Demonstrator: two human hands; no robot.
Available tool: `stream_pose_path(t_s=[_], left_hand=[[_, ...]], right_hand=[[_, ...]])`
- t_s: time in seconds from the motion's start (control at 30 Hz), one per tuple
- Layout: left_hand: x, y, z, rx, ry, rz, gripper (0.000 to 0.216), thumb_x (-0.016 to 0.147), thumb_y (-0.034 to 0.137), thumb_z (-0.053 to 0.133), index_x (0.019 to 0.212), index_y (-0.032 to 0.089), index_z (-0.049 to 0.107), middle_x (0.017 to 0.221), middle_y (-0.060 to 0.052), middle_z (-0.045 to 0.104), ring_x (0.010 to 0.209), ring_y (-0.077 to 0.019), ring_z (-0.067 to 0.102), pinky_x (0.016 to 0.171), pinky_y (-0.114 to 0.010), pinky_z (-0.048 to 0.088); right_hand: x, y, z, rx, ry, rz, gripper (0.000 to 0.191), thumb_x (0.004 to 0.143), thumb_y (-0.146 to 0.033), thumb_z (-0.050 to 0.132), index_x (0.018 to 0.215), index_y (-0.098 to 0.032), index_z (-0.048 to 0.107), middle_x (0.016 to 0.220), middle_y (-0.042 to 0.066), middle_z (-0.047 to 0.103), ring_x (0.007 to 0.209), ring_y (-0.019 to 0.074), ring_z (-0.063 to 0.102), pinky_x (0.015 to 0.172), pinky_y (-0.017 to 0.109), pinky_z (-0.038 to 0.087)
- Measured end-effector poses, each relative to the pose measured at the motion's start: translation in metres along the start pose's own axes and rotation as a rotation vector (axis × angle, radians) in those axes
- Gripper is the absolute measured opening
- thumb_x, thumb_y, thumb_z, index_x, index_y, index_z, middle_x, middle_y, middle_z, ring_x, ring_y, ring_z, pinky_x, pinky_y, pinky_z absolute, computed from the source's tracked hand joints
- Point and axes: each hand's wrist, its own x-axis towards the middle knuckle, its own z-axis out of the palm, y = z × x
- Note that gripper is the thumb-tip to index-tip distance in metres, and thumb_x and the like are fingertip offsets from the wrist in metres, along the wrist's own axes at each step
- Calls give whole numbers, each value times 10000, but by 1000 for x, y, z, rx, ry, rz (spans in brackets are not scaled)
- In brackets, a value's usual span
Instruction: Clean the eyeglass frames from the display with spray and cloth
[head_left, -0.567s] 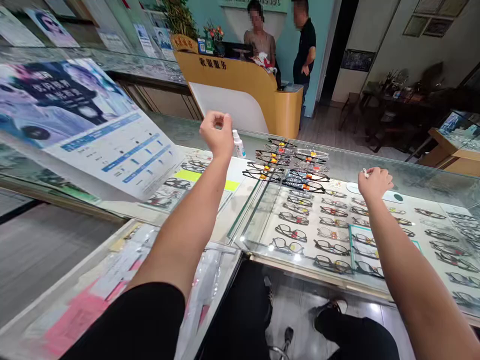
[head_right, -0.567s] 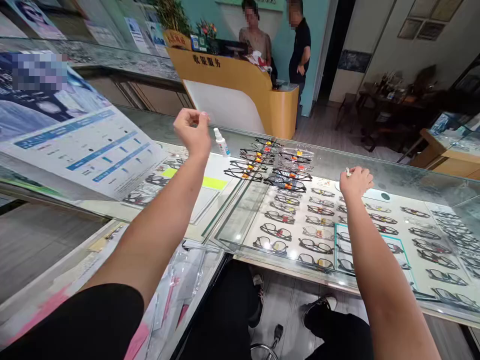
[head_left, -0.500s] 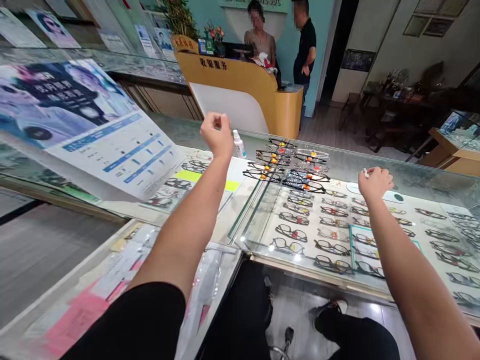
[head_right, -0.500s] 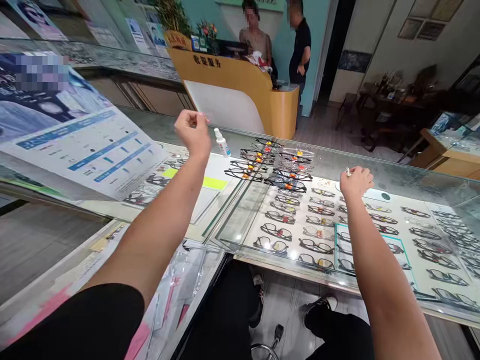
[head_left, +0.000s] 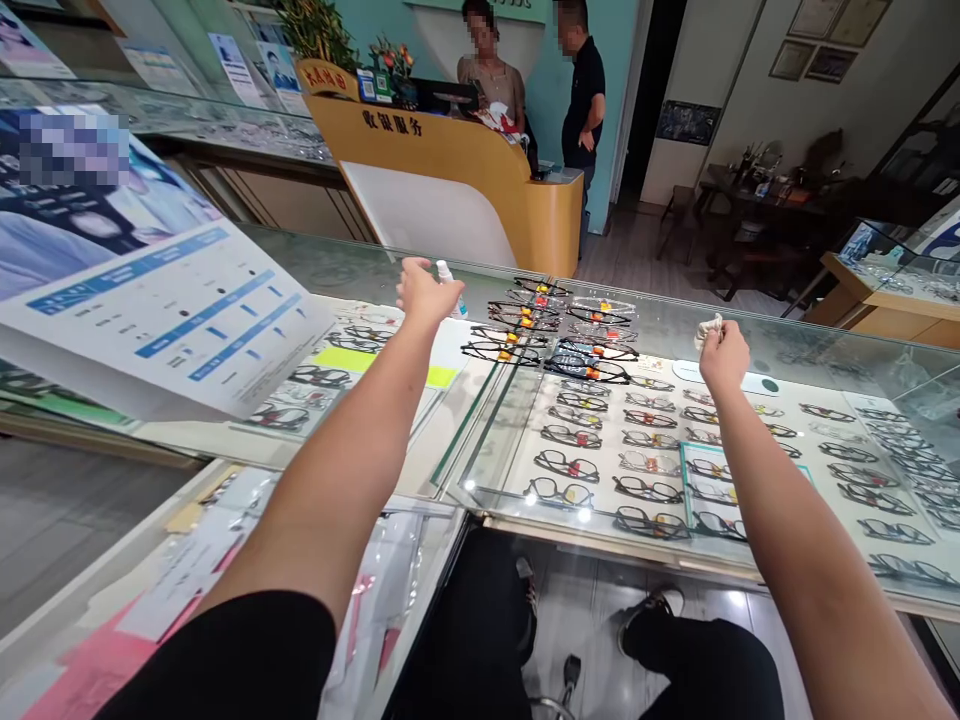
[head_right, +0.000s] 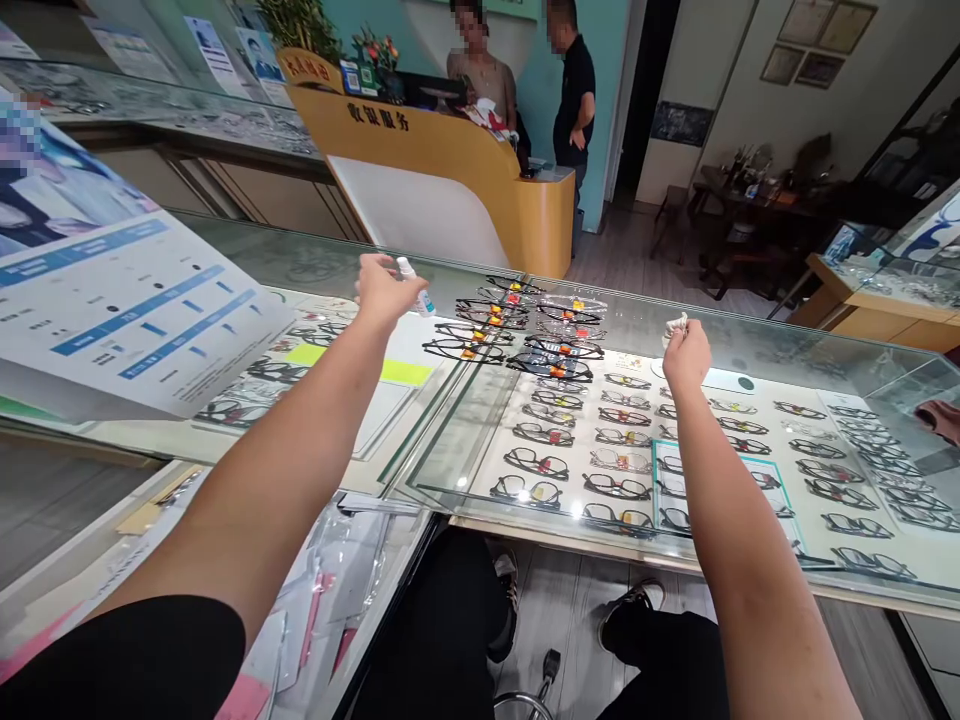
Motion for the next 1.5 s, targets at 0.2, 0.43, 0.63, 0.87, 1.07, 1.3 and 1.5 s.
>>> stream_pose_path(t_s=[0.2, 0.43, 0.63, 0.87, 1.07, 1.3, 1.5], left_hand=[[-30, 33, -27, -165, 247, -35, 693, 755, 212, 842, 1294, 203, 407, 1560, -189, 324, 1481, -421, 317, 1155, -637, 271], [-86, 84, -30, -345, 101, 486, 432, 802, 232, 779, 1160, 197, 540, 1356, -143, 531, 1385, -365, 460, 1140, -592, 335], [-168, 124, 11, -629, -751, 485, 126, 877, 287, 613, 957, 191, 629, 934, -49, 689, 818, -175, 648, 809, -350, 542], [-220, 109, 18, -616, -719, 627, 302, 884, 314, 659, 1163, 198, 645, 1117, -86, 697, 950, -199, 667, 788, -320, 541], [-213, 101, 17, -761, -710, 481, 357, 864, 437, 748, 1085, 207, 588, 1099, -83, 699, 934, -199, 671, 833, -322, 520], [-207, 106, 14, -814, -662, 437, 361, 850, 541, 757, 893, 206, 632, 880, -34, 674, 802, -176, 620, 777, -301, 483], [-202, 106, 15, -816, -712, 457, 429, 868, 622, 711, 833, 202, 631, 826, -21, 642, 789, -175, 583, 759, -296, 460]], right_hand=[[-1, -9, -7, 233, 59, -35, 168, 984, -342, 428, 911, -242, 542, 878, 52, 656, 794, 215, 535, 804, 360, 398], [1, -24, -6, 676, -73, -59, 320, 963, -470, 503, 746, -234, 500, 699, -26, 497, 698, 156, 458, 721, 300, 411], [-16, -54, -9, 1040, -376, 98, 372, 800, -551, 743, 786, -251, 524, 651, -58, 496, 608, 134, 444, 609, 265, 382], [-55, -85, -14, 1155, -634, -49, 567, 630, -696, 862, 732, -230, 555, 661, -61, 524, 617, 111, 440, 618, 257, 354], [-64, -91, -20, 1108, -663, -152, 519, 694, -700, 823, 776, -223, 635, 701, -44, 584, 654, 120, 470, 640, 267, 382], [-70, -98, -24, 1076, -602, -278, 466, 663, -623, 867, 776, -231, 642, 806, -10, 634, 788, 160, 565, 760, 305, 475], [-68, -96, -25, 1059, -584, -287, 389, 683, -544, 870, 747, -226, 656, 789, -11, 632, 775, 158, 562, 747, 310, 465]])
